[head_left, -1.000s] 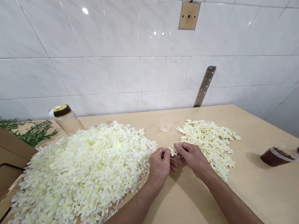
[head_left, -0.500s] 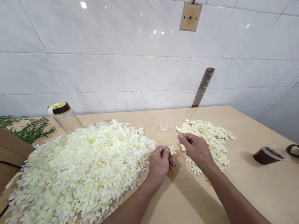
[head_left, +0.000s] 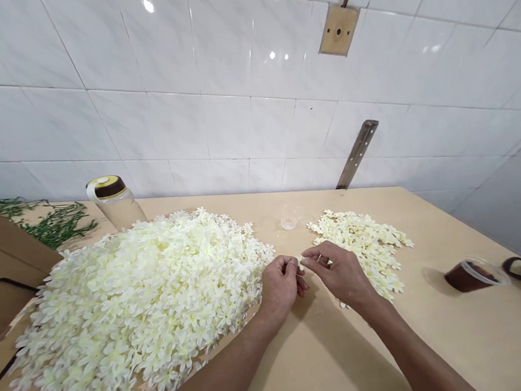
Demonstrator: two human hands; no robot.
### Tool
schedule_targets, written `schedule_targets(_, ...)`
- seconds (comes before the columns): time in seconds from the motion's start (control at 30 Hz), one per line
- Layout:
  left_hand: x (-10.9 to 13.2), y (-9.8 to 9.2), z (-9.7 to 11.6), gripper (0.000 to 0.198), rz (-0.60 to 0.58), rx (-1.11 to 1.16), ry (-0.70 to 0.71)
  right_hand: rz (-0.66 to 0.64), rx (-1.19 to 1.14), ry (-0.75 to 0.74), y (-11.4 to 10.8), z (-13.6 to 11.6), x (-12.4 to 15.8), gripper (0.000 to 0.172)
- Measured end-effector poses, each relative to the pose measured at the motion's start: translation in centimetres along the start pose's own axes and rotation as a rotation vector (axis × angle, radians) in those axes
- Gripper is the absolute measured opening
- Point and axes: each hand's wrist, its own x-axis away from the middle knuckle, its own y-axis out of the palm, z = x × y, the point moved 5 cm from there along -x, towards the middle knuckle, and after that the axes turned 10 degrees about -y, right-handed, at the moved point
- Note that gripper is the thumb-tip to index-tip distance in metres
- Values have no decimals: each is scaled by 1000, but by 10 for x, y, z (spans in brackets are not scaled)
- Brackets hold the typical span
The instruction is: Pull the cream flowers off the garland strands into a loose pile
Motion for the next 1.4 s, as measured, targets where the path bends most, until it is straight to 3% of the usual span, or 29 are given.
schedule_targets(0.27,2,0,1,19,17,-64,-8,14,-11,-105,11,-1,11,13)
schedule_targets(0.63,2,4,5,25,-95,72,-37,91,-25,-53,5,4,16,22)
schedule_targets(1.1,9,5,10,25,-103,93,-33,141,93,-40,9,-1,15,29)
schedule_targets(1.2,9,4,10,23,-83,87,-30,127,-5,26,12,2,17,30)
schedule_targets(1.4,9,5,10,26,-119,128,-37,165,-348,323,15,16,21,37)
